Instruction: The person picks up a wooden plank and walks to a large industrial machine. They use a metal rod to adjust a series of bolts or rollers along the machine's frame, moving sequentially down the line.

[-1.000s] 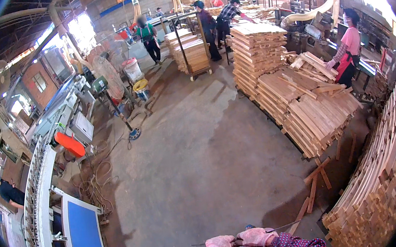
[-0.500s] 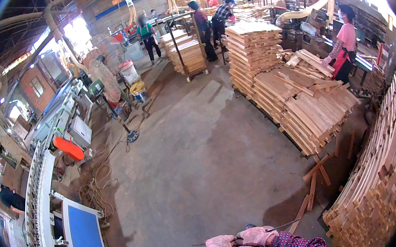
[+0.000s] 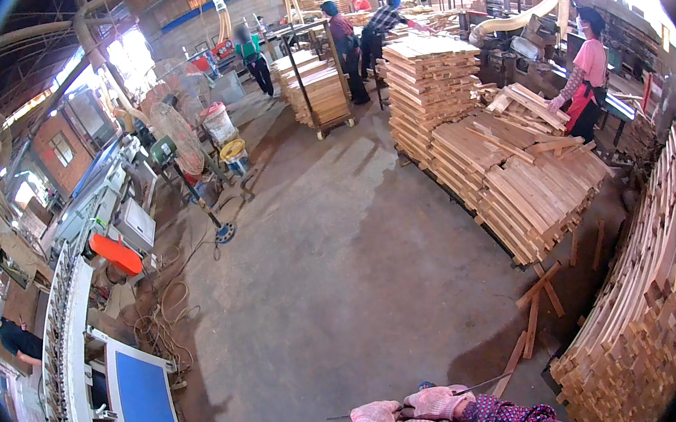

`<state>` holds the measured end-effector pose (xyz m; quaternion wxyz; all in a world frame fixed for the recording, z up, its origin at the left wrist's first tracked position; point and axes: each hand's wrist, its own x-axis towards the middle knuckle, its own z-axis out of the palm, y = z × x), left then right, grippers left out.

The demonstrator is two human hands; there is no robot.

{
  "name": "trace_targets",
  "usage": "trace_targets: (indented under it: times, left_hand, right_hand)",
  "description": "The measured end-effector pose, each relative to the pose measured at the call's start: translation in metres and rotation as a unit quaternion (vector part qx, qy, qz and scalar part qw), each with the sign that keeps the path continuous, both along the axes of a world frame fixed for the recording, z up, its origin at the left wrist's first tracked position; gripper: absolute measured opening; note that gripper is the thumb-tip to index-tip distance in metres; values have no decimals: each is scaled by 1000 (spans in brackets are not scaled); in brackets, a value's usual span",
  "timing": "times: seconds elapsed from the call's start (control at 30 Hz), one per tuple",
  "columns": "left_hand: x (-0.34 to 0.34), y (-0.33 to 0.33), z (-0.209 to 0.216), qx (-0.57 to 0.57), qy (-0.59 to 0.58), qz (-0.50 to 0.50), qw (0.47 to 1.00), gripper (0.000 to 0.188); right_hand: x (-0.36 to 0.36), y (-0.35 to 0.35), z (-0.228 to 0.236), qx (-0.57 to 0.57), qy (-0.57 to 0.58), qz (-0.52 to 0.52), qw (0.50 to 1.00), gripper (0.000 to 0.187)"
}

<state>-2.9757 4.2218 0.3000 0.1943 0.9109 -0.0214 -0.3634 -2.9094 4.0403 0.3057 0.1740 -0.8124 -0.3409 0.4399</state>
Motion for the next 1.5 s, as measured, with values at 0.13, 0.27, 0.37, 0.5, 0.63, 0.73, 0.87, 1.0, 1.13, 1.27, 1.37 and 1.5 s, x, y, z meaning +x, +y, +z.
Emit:
trace_targets:
  times: [0.13,0.27,0.37,0.5,0.63,0.73,0.87,1.0,1.13,1.27,1.37,1.5]
  left_hand:
    - [0,-1,-2,3,-2,0,1000,36]
    - [0,-1,4,3,3,0,1000,37]
    - [0,-2,9,8,8,-7,1000,38]
    - [1,-4,15,11,10,-13,1000,38]
    - [2,-8,24,25,14,-20,999,37]
    - [4,-12,28,24,11,-27,999,36]
    - [2,-9,22,36,0,21,999,34]
    - [-17,7,37,-9,-28,170,985,31]
    - [-26,10,24,-51,-185,291,937,32]
    - [-31,8,57,-69,-185,406,892,34]
    - [-51,0,39,-91,-190,505,837,37]
    - [-91,-26,-64,-259,-351,607,664,49]
  right_hand:
    - [-1,-2,-15,16,0,0,1000,41]
    - [0,-2,-5,16,5,-6,1000,41]
    - [0,-1,10,17,14,-3,1000,42]
    - [-2,-3,-2,27,19,-1,999,42]
    - [-3,-6,-11,40,12,21,999,39]
    - [-5,-10,-30,34,-10,35,999,37]
    - [-9,-9,-17,73,-116,10,991,40]
    - [-1,9,44,244,-233,-101,936,45]
    - [10,17,46,330,-65,-176,925,30]
    - [7,47,39,342,134,-315,875,28]
    - [-3,73,42,351,168,-288,875,34]
    - [-27,114,47,320,325,-302,837,30]
